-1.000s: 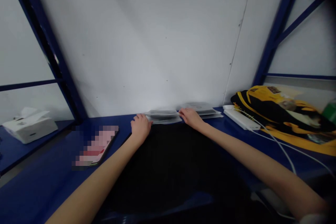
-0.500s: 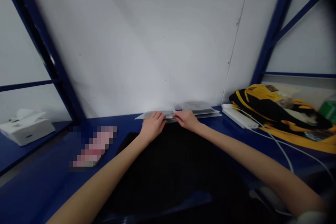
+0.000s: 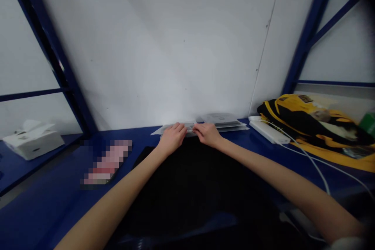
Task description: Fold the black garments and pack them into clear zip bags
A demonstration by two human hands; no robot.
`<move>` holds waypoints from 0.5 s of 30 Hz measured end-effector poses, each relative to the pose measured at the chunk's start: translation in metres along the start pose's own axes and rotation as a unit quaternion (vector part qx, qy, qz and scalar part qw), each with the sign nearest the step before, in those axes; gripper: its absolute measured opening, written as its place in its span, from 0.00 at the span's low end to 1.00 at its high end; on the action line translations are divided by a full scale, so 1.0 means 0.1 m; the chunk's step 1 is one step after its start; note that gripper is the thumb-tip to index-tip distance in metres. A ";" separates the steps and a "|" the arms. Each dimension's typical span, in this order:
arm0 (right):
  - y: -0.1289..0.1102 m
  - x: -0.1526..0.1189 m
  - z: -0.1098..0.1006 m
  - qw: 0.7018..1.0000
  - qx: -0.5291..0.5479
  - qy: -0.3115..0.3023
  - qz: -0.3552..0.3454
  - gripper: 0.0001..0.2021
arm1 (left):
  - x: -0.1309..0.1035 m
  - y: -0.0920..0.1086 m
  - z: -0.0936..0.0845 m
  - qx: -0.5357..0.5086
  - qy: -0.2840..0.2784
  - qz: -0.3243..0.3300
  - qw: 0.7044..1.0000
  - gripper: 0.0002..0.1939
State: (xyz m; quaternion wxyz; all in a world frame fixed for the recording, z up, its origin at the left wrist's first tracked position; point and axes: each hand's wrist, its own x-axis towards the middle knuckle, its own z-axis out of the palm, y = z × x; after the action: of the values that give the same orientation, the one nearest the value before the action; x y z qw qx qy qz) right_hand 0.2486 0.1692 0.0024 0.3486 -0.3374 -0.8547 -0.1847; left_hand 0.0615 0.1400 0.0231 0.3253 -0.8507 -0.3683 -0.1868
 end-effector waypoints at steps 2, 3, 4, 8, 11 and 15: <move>0.06 0.01 -0.02 1.000 -0.003 0.006 0.023 0.07 | -0.01 -0.09 -0.01 0.014 -0.011 -0.009 1.000 0.11; 0.10 0.01 -0.04 0.999 -0.005 0.011 0.038 0.07 | -0.02 -0.15 -0.01 0.021 -0.017 -0.019 0.999 0.11; 0.15 0.01 -0.06 0.998 -0.008 0.016 0.057 0.07 | -0.04 -0.23 -0.01 0.026 -0.022 -0.032 0.999 0.11; 0.38 0.01 -0.13 0.989 -0.013 0.031 0.144 0.07 | -0.16 -0.54 -0.01 0.028 -0.040 -0.103 0.994 0.10; 0.49 -0.01 -0.13 0.984 -0.012 0.023 0.176 0.07 | -0.23 -0.67 -0.01 0.025 -0.060 -0.134 0.989 0.11; 0.52 -0.04 -0.08 0.985 -0.029 -0.015 0.168 0.07 | -0.27 -0.69 0.00 0.043 -0.089 -0.122 0.988 0.11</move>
State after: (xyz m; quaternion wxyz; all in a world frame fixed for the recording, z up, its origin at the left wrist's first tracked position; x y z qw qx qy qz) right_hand 0.2918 0.1995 0.0092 0.3524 -0.4888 -0.7851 -0.1432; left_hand -0.0076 0.1620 0.0367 0.3028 -0.7978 -0.5044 -0.1325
